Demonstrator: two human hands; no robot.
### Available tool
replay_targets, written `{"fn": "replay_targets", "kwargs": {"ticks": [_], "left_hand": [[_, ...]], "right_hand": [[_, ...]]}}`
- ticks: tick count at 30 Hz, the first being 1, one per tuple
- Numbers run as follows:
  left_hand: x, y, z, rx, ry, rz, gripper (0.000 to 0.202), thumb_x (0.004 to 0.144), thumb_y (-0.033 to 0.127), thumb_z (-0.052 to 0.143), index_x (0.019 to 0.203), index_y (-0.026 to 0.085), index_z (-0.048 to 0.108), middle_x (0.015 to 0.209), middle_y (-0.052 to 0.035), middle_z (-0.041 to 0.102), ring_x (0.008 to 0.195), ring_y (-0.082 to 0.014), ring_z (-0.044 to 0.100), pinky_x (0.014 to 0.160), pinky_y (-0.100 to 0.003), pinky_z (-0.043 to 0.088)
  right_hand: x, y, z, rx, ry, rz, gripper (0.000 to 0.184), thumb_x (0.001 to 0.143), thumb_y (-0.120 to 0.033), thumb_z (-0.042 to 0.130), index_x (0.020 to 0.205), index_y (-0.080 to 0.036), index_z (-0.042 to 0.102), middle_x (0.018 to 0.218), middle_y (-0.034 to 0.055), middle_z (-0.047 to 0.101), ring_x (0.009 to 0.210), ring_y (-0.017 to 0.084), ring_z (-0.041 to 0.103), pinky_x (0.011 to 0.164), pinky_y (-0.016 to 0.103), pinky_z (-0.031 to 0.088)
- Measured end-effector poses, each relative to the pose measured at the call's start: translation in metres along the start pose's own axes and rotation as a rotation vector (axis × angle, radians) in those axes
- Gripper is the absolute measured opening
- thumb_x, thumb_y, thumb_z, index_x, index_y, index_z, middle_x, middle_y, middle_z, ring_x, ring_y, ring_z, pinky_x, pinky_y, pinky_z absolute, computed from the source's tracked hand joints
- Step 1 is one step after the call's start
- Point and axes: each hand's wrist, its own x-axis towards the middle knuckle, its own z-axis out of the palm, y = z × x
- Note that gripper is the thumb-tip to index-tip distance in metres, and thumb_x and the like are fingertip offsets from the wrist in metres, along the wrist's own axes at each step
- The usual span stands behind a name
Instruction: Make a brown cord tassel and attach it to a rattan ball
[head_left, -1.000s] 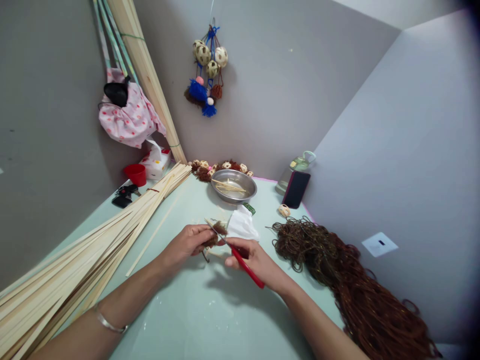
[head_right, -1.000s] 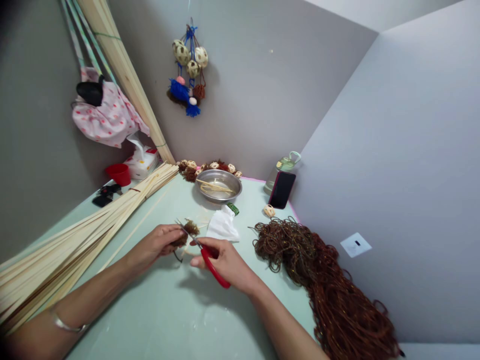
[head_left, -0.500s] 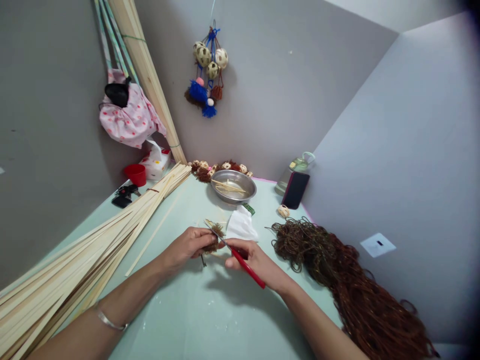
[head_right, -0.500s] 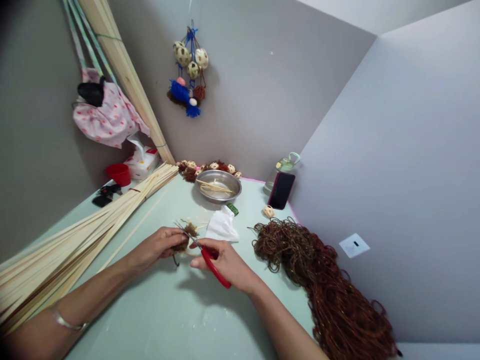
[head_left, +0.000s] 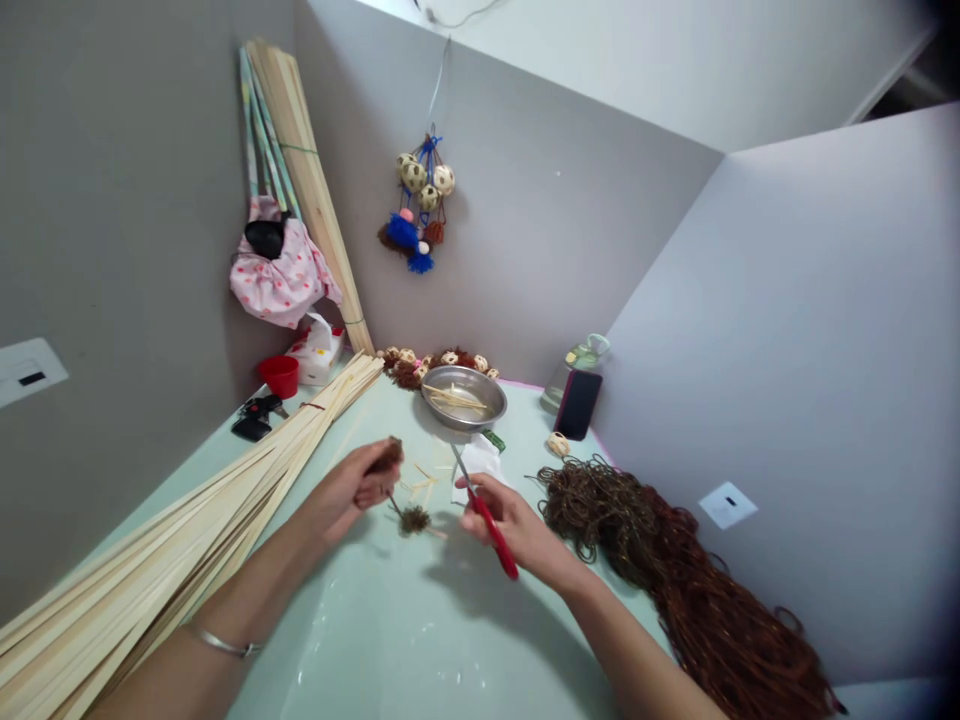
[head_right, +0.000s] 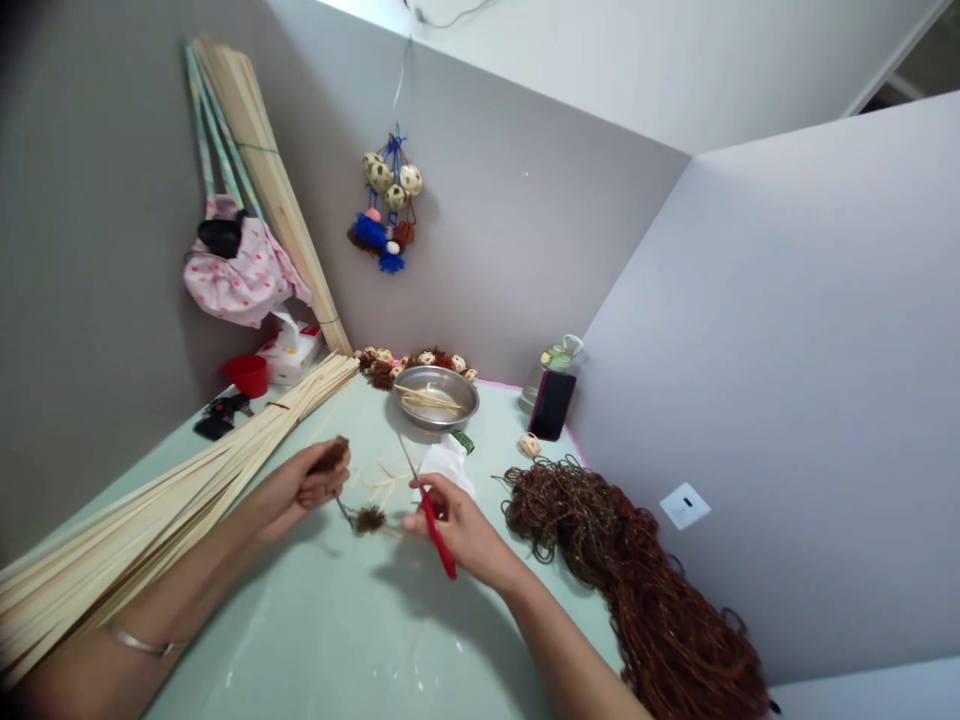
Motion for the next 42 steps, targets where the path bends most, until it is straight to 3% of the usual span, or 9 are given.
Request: {"fn": "replay_targets", "kwargs": {"ticks": [4, 12, 18, 23, 25, 27, 32, 38, 42], "left_hand": [[0.0, 0.018, -0.01, -0.206, 0.104, 0.193, 0.037, 0.086, 0.052, 0.062, 0.086, 0.015, 0.061, 0.055, 0.01, 0.027, 0.047, -0.0061, 0.021, 0.042, -0.014, 0.026], [-0.006, 0.018, -0.003, -0.282, 0.115, 0.186, 0.021, 0.075, 0.009, 0.074, 0.095, 0.009, 0.067, 0.063, 0.0056, 0.043, 0.052, -0.0042, 0.036, 0.047, -0.014, 0.035], [-0.005, 0.009, 0.0, -0.257, 0.087, 0.103, 0.013, 0.078, 0.011, 0.072, 0.089, 0.01, 0.066, 0.055, 0.0089, 0.035, 0.047, -0.004, 0.031, 0.042, -0.014, 0.031], [-0.004, 0.007, 0.003, -0.219, 0.082, 0.065, 0.011, 0.078, 0.012, 0.072, 0.087, 0.008, 0.066, 0.054, 0.009, 0.036, 0.045, -0.0037, 0.03, 0.04, -0.013, 0.031], [-0.005, 0.007, 0.004, -0.221, 0.09, 0.054, 0.011, 0.078, 0.011, 0.072, 0.087, 0.009, 0.066, 0.054, 0.009, 0.036, 0.045, -0.0034, 0.031, 0.04, -0.013, 0.032], [-0.005, 0.007, 0.005, -0.231, 0.092, 0.04, 0.009, 0.079, 0.011, 0.07, 0.086, 0.01, 0.065, 0.055, 0.0086, 0.037, 0.045, -0.0033, 0.032, 0.039, -0.012, 0.033], [-0.005, 0.006, 0.008, -0.225, 0.053, 0.002, 0.005, 0.08, 0.009, 0.069, 0.084, 0.01, 0.066, 0.057, 0.0069, 0.038, 0.046, -0.0042, 0.032, 0.039, -0.013, 0.037], [-0.013, 0.006, 0.024, -0.105, -0.021, -0.011, 0.01, 0.085, 0.007, 0.061, 0.088, 0.013, 0.068, 0.06, 0.0046, 0.036, 0.051, -0.0063, 0.03, 0.042, -0.012, 0.039], [-0.019, 0.007, 0.039, -0.049, -0.003, -0.042, 0.006, 0.083, 0.012, 0.063, 0.085, 0.015, 0.068, 0.062, 0.0035, 0.036, 0.051, -0.0073, 0.028, 0.041, -0.012, 0.039]], "right_hand": [[-0.022, -0.026, 0.004, -0.413, -0.126, 0.008, 0.03, 0.082, -0.027, 0.065, 0.106, -0.021, 0.049, 0.075, -0.0047, 0.052, 0.065, 0.011, 0.041, 0.061, 0.023, 0.035], [-0.035, -0.047, 0.039, -1.131, -0.39, -0.089, 0.017, 0.086, -0.029, 0.066, 0.098, -0.017, 0.066, 0.098, 0.0105, 0.066, 0.09, 0.025, 0.06, 0.068, 0.03, 0.041], [0.01, -0.03, 0.054, -1.151, -0.065, -0.225, 0.031, 0.091, -0.023, 0.06, 0.121, -0.018, 0.055, 0.117, 0.0126, 0.058, 0.092, 0.024, 0.061, 0.063, 0.028, 0.044], [0.022, -0.002, 0.048, -1.006, -0.134, -0.294, 0.015, 0.092, -0.009, 0.051, 0.099, -0.014, 0.064, 0.1, 0.0112, 0.063, 0.09, 0.021, 0.06, 0.072, 0.03, 0.047], [0.0, -0.007, 0.034, -0.893, -0.084, -0.277, 0.017, 0.094, -0.009, 0.052, 0.104, -0.015, 0.064, 0.103, 0.009, 0.064, 0.091, 0.017, 0.061, 0.079, 0.028, 0.048], [-0.035, -0.02, 0.016, -0.439, -0.064, -0.236, 0.014, 0.093, -0.017, 0.059, 0.104, -0.016, 0.068, 0.1, 0.0063, 0.066, 0.089, 0.015, 0.062, 0.082, 0.026, 0.049], [-0.137, -0.033, -0.017, 0.125, -0.268, 0.105, 0.023, 0.083, -0.03, 0.073, 0.099, -0.014, 0.074, 0.094, 0.0066, 0.067, 0.08, 0.013, 0.063, 0.079, 0.027, 0.051], [-0.242, 0.062, -0.008, 0.351, -0.415, 0.633, 0.044, 0.067, -0.051, 0.08, 0.093, -0.016, 0.075, 0.075, 0.0009, 0.065, 0.061, 0.009, 0.057, 0.065, 0.023, 0.05], [-0.293, 0.126, 0.009, 0.077, -0.281, 0.832, 0.014, 0.071, -0.028, 0.073, 0.082, -0.02, 0.075, 0.067, 0.0009, 0.066, 0.054, 0.013, 0.059, 0.054, 0.024, 0.047]]}}
